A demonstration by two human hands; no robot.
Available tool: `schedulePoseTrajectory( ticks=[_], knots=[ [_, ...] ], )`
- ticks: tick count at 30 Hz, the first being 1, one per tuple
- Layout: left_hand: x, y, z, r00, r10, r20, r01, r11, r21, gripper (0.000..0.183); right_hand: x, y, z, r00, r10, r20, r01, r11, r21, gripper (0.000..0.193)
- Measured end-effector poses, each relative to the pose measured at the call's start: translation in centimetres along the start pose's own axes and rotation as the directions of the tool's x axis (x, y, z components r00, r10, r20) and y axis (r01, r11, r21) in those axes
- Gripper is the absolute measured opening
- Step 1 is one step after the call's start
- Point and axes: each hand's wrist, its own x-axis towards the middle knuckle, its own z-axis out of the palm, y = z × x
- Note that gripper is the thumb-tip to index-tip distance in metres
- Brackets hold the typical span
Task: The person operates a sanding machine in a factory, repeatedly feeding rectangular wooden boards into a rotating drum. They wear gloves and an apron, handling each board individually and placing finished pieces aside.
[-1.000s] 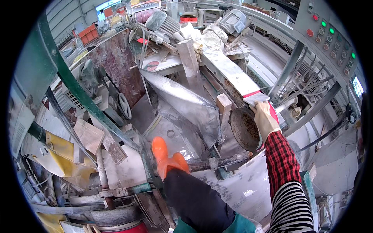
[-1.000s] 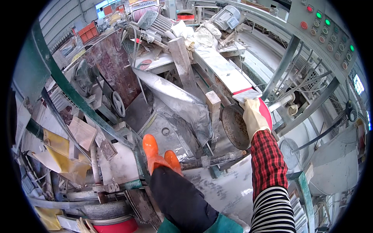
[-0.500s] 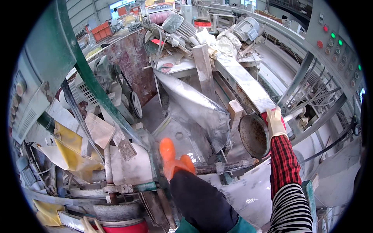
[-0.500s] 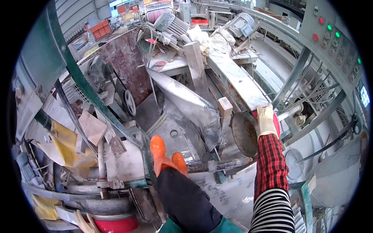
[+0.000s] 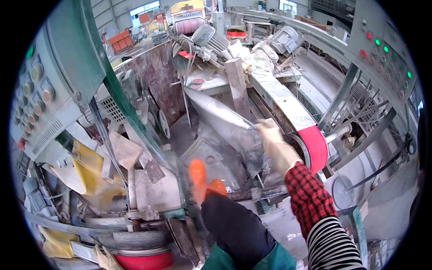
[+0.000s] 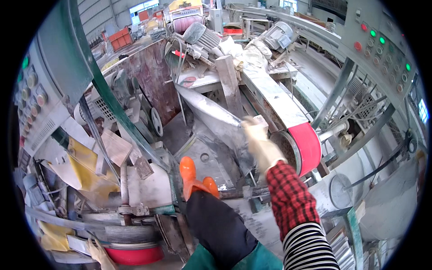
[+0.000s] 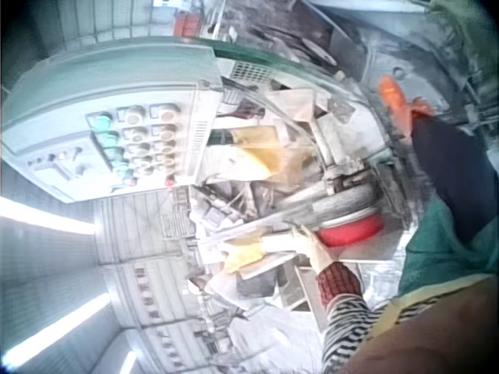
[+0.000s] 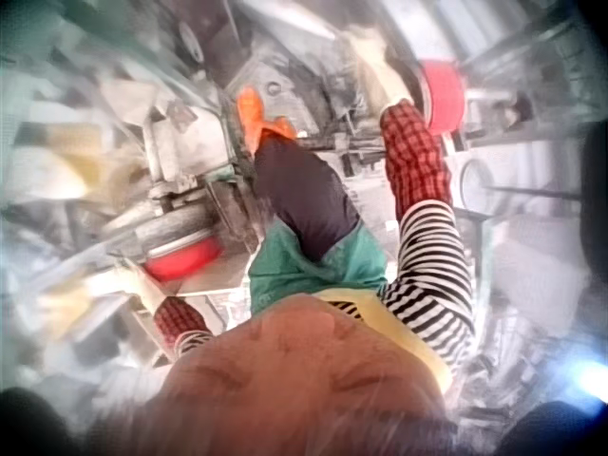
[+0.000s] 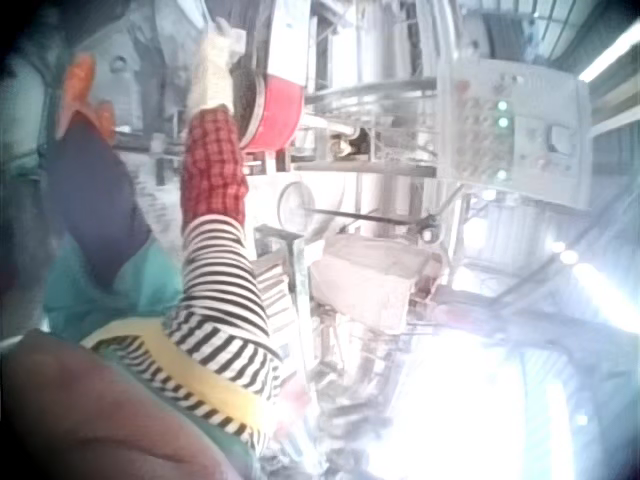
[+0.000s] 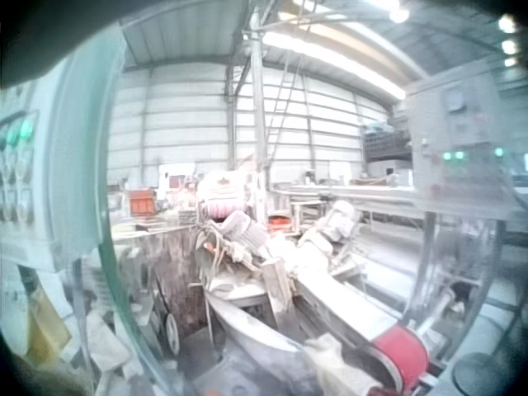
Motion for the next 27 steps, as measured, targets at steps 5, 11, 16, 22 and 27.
schedulePoseTrajectory(
  ticks=[5, 11, 16, 22, 27],
  knots=[
    [0.4, -0.7, 0.2, 0.998, 0.066, -0.002, -0.064, 0.961, -0.27, 0.056, -9.6, -1.0, 16.0, 0.59, -0.222, 0.776, -0.248, 0.865, 0.436, 0.046],
    [-3.8, -2.0, -2.2, 0.839, 0.358, -0.41, -0.519, 0.755, -0.401, 0.046, -24.6, -1.9, 27.0, 0.156, -0.106, 0.982, -0.265, 0.953, 0.145, 0.047],
    [-10.6, 16.0, -11.8, 0.936, 0.259, -0.238, -0.332, 0.426, -0.842, 0.053, -28.5, -1.2, 25.1, -0.043, -0.038, 0.998, -0.438, 0.899, 0.016, 0.072],
    [-12.7, 30.6, -12.7, 0.663, 0.665, -0.345, -0.628, 0.241, -0.74, 0.075, -27.6, -1.9, 24.1, 0.472, -0.176, 0.864, -0.271, 0.903, 0.333, 0.068],
    [-10.3, 32.5, -12.9, 0.474, 0.788, -0.393, -0.774, 0.159, -0.613, 0.094, -18.2, -4.4, 17.5, 0.928, -0.004, 0.371, -0.183, 0.865, 0.468, 0.061]
  ],
)
